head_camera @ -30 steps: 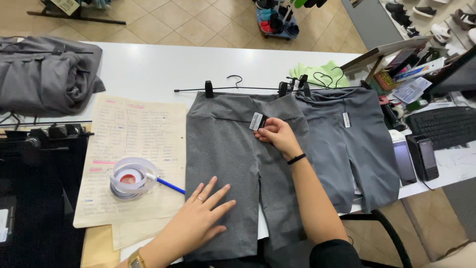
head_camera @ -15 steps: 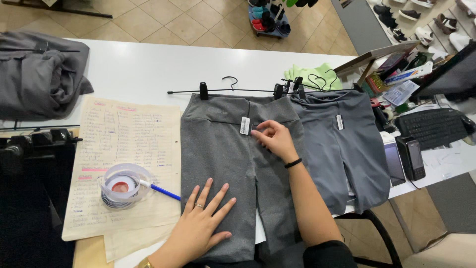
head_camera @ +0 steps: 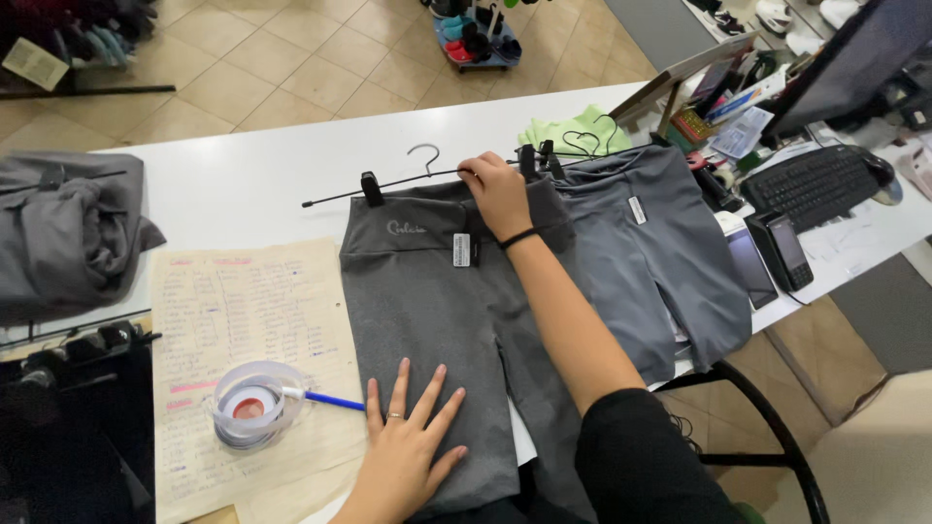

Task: The person handles several pairs of shorts, checks the labels on the tags, and writes information onto an inventory log sheet using a pen. They then hang the shorts onto a clothing rack.

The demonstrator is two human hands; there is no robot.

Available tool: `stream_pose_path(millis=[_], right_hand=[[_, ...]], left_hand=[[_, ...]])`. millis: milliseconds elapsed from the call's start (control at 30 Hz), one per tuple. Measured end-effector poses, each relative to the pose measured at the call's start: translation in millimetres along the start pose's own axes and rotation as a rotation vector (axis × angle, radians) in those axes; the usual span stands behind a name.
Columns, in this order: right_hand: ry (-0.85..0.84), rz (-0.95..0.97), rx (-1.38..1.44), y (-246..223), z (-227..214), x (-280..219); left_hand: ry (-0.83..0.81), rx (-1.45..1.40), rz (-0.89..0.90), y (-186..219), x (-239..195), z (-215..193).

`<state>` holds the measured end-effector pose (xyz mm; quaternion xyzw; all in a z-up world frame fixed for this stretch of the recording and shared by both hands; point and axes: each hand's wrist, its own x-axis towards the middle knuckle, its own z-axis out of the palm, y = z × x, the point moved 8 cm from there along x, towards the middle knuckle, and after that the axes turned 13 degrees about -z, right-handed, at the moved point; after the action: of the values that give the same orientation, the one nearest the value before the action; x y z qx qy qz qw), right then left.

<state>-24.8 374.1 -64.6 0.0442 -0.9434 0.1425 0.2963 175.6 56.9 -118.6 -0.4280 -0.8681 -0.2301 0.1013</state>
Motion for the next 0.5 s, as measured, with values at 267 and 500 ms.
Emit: stream_pose_path(millis=[267,500], right_hand=[[0.586,-0.151,-0.114,-140,-266,-65],[0.787,-0.02,-0.28,-145,-409,-157]], left_hand=[[-0.154,-0.254,0.107,22,4,-12],[-0.173,-0.317,0.19,20,-20,30]])
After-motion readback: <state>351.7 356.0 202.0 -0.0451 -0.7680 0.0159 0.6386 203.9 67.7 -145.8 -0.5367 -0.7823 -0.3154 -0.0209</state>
